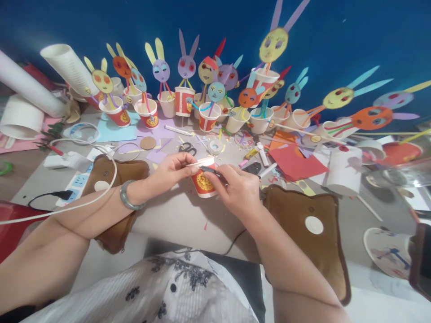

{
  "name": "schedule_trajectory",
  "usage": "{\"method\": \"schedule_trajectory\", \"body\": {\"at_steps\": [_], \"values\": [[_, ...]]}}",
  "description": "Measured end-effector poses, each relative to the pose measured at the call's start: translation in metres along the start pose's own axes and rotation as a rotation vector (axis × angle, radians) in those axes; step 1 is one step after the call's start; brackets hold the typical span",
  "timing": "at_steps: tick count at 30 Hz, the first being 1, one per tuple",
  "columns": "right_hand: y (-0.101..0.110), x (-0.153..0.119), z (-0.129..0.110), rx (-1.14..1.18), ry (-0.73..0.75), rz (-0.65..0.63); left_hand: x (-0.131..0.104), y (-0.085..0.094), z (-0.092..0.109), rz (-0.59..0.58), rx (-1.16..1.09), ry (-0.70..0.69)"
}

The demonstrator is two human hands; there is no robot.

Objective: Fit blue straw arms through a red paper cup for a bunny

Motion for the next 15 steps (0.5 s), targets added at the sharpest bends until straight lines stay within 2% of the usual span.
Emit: {"method": "schedule_trajectory", "body": {"at_steps": [5,9,15], "values": [[0.002,0.002,0.001,0.002,0.017,0.001,-0.001,0.0,0.002,0.005,-0.007,0.019],[0.007,0.005,0.004,0.03,0.086,-0.006,0.0,-0.001,0.006,-0.009,-0.037,0.024],[0.014,0.004,0.006,-0.107,0.218,0.091,0.001,0.001,0.001,-0.024,-0.058,0.103]]}}
Point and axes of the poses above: each hand's wrist, its own x-axis towards the middle knuckle, its own y-axis out of the back of the hand, z = x × y, the point moved 7 cm from there along x, towards the middle knuckle, and after that the axes turned 7 degrees about -y, right-handed, at the moved point
